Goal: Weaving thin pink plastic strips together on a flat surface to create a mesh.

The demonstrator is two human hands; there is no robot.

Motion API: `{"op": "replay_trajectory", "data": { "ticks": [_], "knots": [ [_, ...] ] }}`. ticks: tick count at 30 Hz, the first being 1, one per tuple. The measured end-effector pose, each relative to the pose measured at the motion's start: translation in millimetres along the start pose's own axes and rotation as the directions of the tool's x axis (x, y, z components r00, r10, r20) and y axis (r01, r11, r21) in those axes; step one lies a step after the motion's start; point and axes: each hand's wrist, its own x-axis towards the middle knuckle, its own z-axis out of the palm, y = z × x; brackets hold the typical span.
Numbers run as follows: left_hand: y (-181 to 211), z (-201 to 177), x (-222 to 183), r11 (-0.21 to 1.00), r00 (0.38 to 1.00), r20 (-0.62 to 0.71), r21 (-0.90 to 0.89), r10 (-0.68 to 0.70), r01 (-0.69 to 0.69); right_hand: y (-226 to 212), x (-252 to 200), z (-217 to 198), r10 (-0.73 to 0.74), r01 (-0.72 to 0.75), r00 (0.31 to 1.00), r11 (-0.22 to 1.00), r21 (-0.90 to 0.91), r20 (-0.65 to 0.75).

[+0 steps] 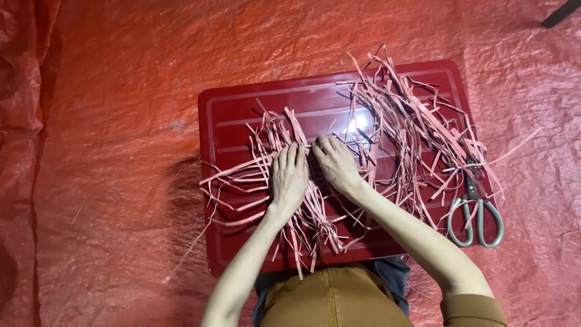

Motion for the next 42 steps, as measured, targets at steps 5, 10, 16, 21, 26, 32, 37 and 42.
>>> {"op": "replay_trajectory", "data": {
  "ticks": [5,10,16,21,26,32,37,42],
  "knots": [
    [-5.0,9.2,-2.2,0.999,1.000,0.008,-0.029,-0.027,0.028,11.5,14.5,18.3,-0.025,0.025,0.994,1.000,-0.001,-0.108],
    [-4.4,8.9,2.6,1.000,0.999,0.044,0.014,0.006,-0.006,19.8,22.6,24.9,-0.048,0.047,0.999,0.996,0.070,0.007],
    [2.7,11.5,0.4,0.972,0.996,0.070,0.224,0.056,-0.071,29.0,31.3,23.2,-0.035,0.030,0.997,0.998,0.064,0.071],
    [-2.2,10.9,-0.3,0.994,0.998,0.009,0.081,0.069,-0.070,24.2,42.6,2.2,-0.042,0.040,0.999,0.996,0.075,0.022],
    [-12.0,23.4,-0.2,0.996,0.999,-0.020,-0.076,-0.042,0.041,8.5,42.3,-13.9,-0.144,0.146,0.986,0.989,0.017,-0.082],
    [-10.7,10.6,14.6,0.983,0.988,-0.064,-0.123,-0.143,0.135,15.6,29.8,-1.6,-0.249,0.253,0.936,0.967,-0.015,-0.247],
    [-12.9,18.6,18.0,0.980,0.983,-0.074,-0.121,-0.167,0.158,18.0,28.1,-0.1,-0.262,0.273,0.913,0.962,-0.008,-0.313],
    [-20.4,44.5,10.9,0.965,0.965,-0.114,-0.144,-0.234,0.217,6.1,25.7,-15.0,-0.147,0.191,0.907,0.979,0.074,-0.394]
  ]
}}
